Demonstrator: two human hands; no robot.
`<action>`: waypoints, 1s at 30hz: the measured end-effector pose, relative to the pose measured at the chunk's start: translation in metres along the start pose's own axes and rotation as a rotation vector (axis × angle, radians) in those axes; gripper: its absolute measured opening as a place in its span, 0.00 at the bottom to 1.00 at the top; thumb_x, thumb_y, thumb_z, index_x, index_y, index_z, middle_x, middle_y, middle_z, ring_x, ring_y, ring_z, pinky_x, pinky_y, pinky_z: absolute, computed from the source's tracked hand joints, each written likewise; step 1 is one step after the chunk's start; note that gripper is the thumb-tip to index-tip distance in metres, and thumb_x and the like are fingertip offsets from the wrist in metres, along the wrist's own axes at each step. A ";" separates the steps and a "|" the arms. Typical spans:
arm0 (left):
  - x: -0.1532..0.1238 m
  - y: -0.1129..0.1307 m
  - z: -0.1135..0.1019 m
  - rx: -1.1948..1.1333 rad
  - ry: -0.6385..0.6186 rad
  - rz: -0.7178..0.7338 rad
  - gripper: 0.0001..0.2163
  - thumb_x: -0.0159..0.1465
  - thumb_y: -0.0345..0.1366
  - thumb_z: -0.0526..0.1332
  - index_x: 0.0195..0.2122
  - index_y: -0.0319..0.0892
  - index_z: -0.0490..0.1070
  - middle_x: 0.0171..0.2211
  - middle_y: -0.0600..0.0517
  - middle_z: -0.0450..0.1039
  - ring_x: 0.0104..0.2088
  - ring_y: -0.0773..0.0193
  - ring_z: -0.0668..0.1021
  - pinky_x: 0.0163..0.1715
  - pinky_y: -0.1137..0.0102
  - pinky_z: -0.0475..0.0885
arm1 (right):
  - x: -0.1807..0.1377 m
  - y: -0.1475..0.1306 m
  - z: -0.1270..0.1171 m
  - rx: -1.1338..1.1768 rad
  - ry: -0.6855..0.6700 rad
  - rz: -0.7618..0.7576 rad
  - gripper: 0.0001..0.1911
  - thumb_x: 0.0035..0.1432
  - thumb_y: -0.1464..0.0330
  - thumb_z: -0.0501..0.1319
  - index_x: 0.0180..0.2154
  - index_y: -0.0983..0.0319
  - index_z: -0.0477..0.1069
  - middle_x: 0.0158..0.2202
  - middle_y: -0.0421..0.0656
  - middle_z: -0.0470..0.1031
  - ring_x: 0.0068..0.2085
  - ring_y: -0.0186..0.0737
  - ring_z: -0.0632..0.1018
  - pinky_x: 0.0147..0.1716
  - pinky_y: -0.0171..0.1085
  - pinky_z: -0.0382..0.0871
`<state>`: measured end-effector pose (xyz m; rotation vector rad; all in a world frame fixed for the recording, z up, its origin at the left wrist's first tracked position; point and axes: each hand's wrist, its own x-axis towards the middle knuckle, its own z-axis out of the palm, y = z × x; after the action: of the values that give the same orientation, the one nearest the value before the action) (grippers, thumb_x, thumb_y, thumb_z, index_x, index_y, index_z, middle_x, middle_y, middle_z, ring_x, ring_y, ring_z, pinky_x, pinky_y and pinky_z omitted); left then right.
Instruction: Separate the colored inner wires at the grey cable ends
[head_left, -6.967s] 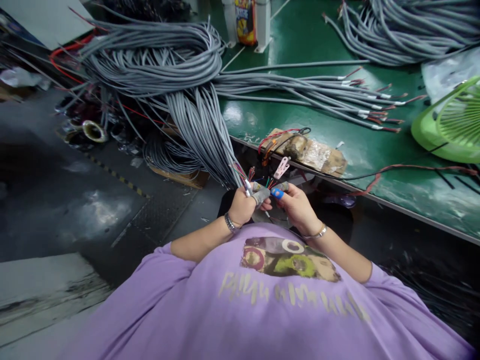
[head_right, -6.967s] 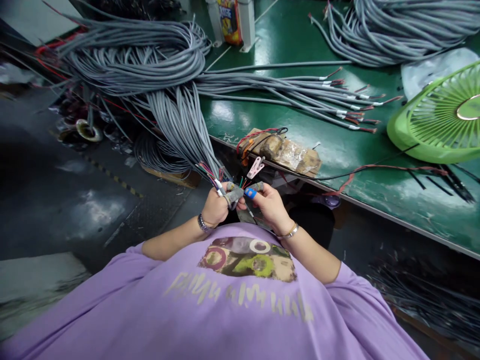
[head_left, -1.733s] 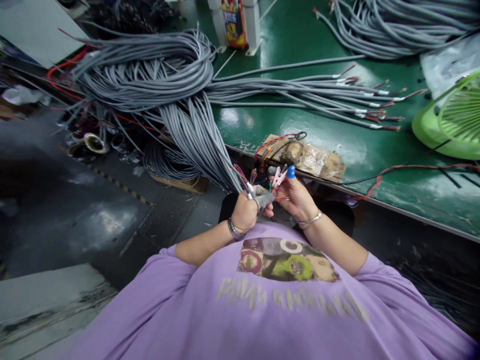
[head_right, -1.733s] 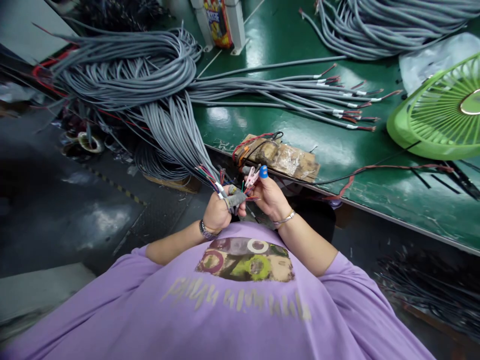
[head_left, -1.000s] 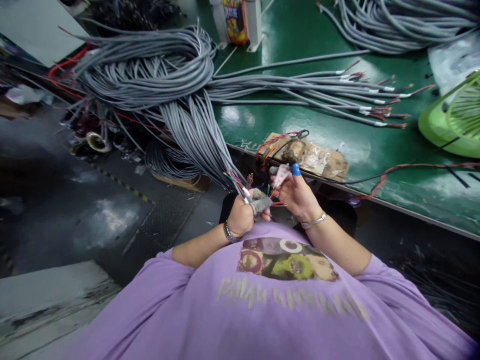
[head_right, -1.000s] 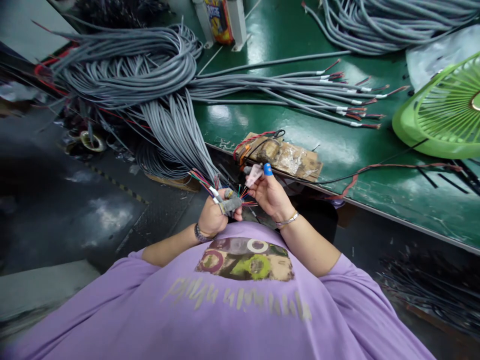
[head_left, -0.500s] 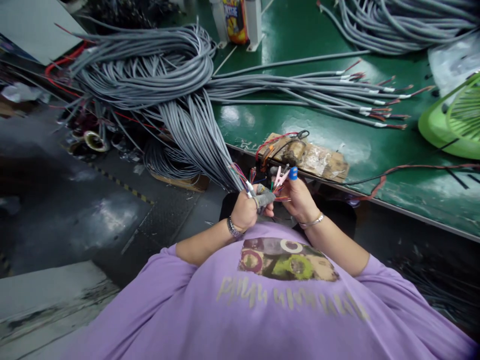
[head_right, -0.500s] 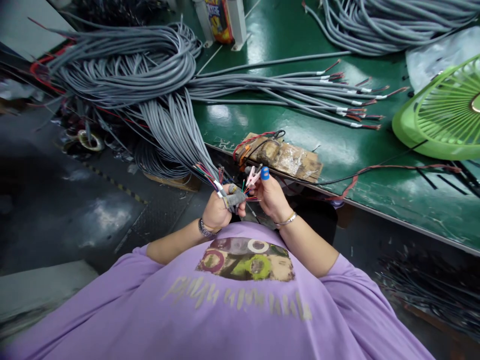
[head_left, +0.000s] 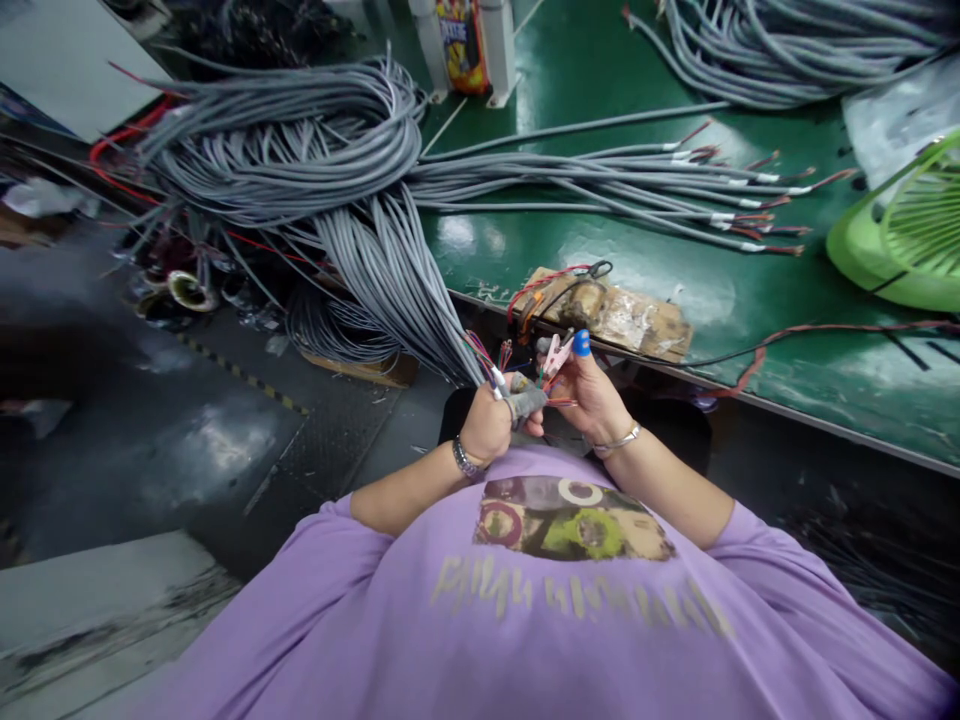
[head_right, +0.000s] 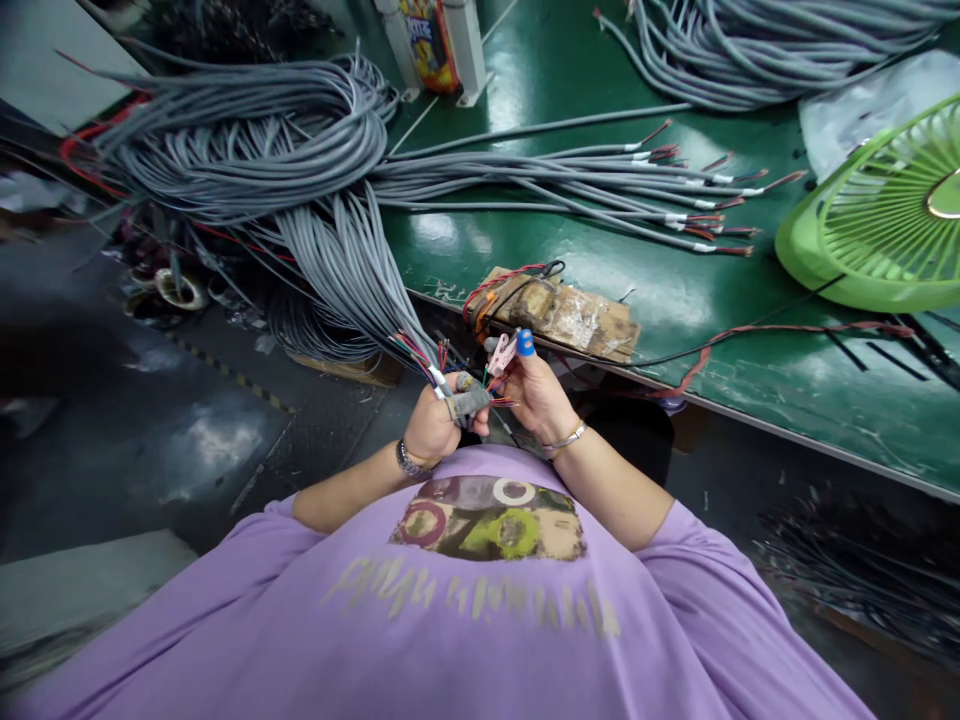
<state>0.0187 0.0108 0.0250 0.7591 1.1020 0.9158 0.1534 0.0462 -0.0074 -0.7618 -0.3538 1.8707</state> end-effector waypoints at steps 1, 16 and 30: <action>-0.001 0.000 -0.001 -0.001 -0.002 -0.001 0.18 0.45 0.45 0.74 0.22 0.39 0.67 0.17 0.55 0.71 0.14 0.70 0.72 0.16 0.74 0.71 | -0.001 0.000 -0.001 0.002 -0.012 0.009 0.28 0.49 0.41 0.66 0.31 0.60 0.73 0.26 0.38 0.76 0.24 0.32 0.72 0.26 0.34 0.67; -0.009 0.009 0.006 -0.031 0.043 0.027 0.16 0.46 0.43 0.73 0.24 0.38 0.69 0.17 0.55 0.71 0.14 0.70 0.72 0.15 0.75 0.70 | -0.003 -0.002 -0.007 -0.090 0.006 -0.127 0.21 0.55 0.49 0.66 0.34 0.61 0.76 0.28 0.39 0.75 0.27 0.31 0.71 0.27 0.32 0.66; -0.003 0.004 0.007 -0.012 0.075 0.005 0.20 0.45 0.47 0.73 0.24 0.40 0.66 0.17 0.55 0.71 0.15 0.68 0.73 0.16 0.73 0.70 | 0.006 -0.001 -0.004 -0.018 -0.109 0.054 0.30 0.50 0.40 0.64 0.34 0.61 0.77 0.23 0.39 0.75 0.21 0.34 0.73 0.24 0.36 0.71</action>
<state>0.0238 0.0096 0.0318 0.7232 1.1598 0.9611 0.1553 0.0517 -0.0121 -0.6890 -0.4229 1.9669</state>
